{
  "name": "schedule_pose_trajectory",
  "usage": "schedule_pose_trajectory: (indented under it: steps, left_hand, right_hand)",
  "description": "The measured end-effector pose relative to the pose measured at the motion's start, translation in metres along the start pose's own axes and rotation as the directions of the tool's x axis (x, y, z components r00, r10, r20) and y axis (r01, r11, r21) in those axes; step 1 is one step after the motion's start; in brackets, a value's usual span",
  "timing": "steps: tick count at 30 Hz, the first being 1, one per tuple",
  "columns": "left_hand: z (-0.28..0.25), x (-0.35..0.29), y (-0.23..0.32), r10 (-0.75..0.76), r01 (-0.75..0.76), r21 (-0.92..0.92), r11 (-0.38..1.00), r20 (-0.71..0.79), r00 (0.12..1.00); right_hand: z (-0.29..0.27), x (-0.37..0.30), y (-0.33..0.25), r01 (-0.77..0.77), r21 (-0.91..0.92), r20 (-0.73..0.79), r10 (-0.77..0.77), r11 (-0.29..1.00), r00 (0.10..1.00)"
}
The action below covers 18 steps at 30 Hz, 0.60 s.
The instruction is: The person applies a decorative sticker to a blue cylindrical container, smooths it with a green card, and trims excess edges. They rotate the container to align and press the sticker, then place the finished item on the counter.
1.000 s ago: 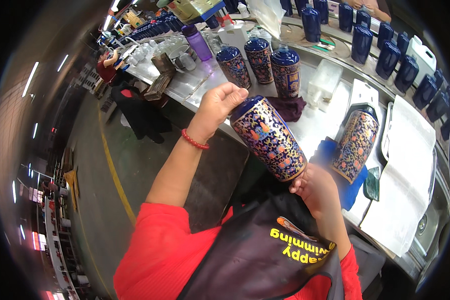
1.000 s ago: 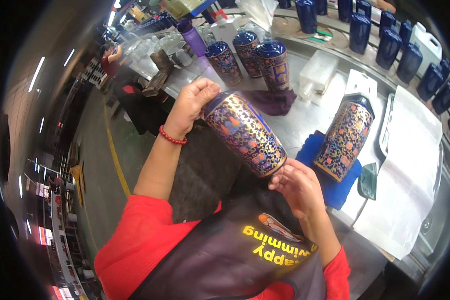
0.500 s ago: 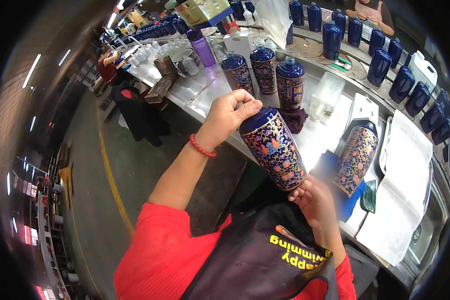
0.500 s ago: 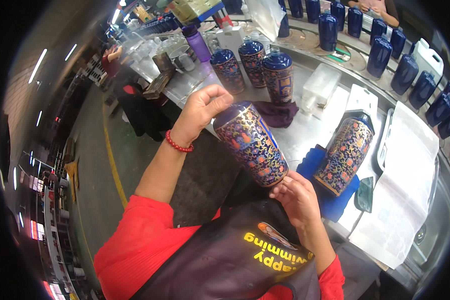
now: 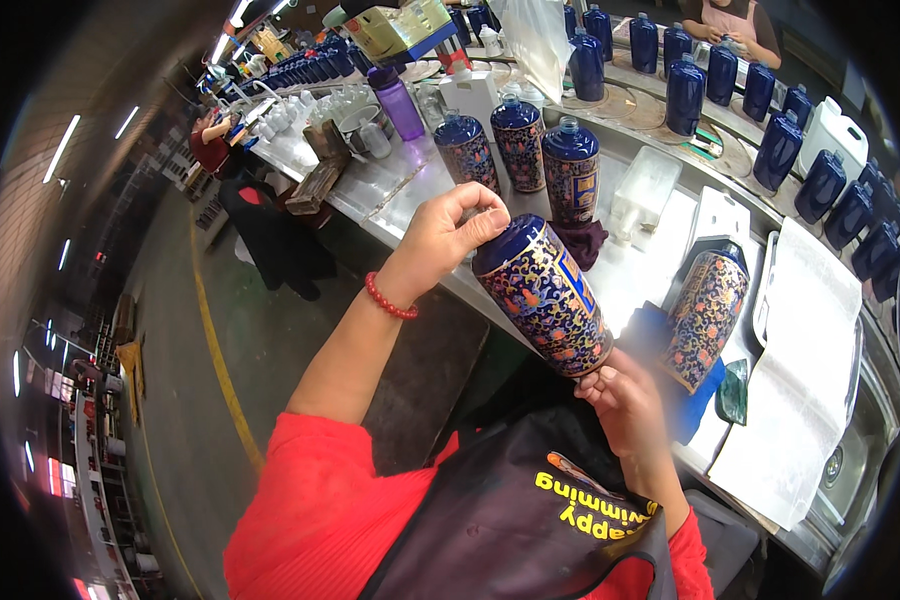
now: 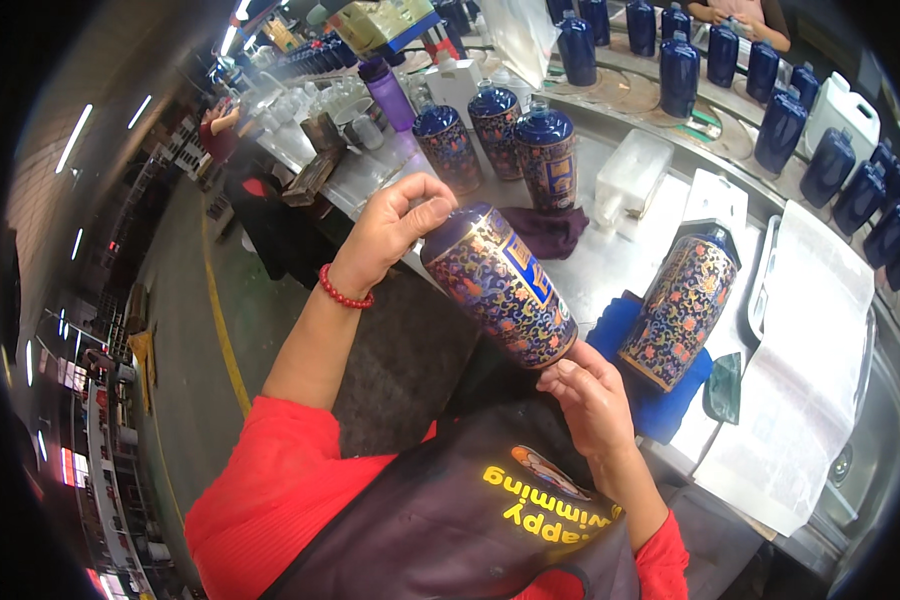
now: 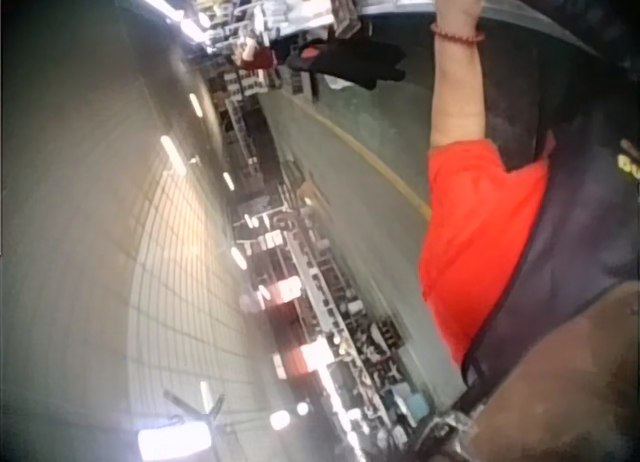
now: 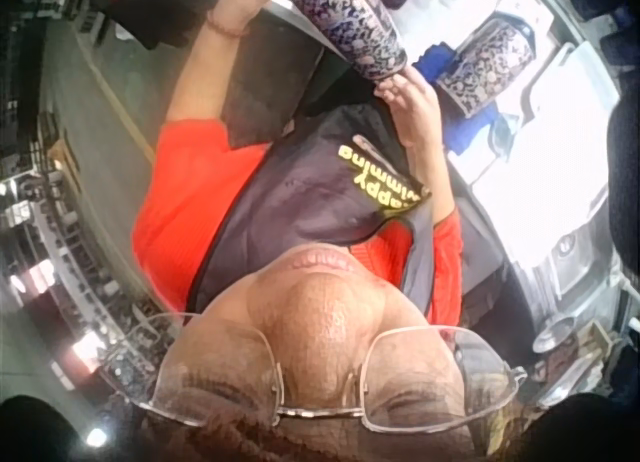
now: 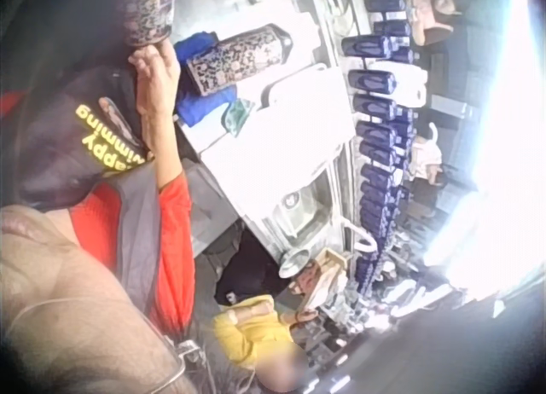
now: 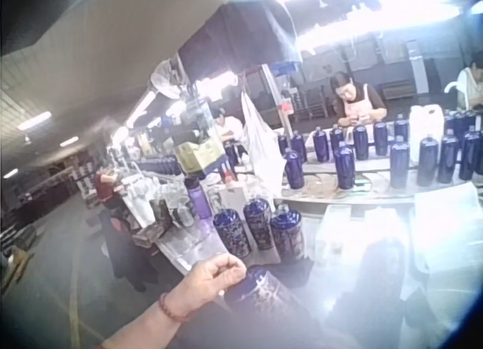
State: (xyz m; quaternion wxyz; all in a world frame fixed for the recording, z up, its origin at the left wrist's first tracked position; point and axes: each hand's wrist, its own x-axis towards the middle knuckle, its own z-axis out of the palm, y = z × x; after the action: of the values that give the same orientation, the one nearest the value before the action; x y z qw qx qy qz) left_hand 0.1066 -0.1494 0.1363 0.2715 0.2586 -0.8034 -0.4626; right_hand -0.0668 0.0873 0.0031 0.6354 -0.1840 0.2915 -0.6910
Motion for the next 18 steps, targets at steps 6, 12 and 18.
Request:
schedule_pose_trajectory:
  steps: [6,12,18]
  left_hand:
    - [0.003,-0.008,0.015,-0.002,0.002,-0.012,1.0,0.003,1.0]
    - [0.003,-0.025,0.035,-0.144,0.143,-0.015,0.99,-0.024,0.989]
    - [0.004,-0.054,0.057,-0.046,0.062,0.104,0.993,-0.153,0.987]
  right_hand:
    - [0.0,-0.002,0.001,0.025,-0.031,0.015,-0.024,0.999,1.0]
    - [0.003,-0.004,0.002,0.022,-0.036,0.081,-0.02,0.999,0.997]
    - [0.007,-0.007,0.009,-0.063,-0.043,0.127,0.068,0.997,0.99]
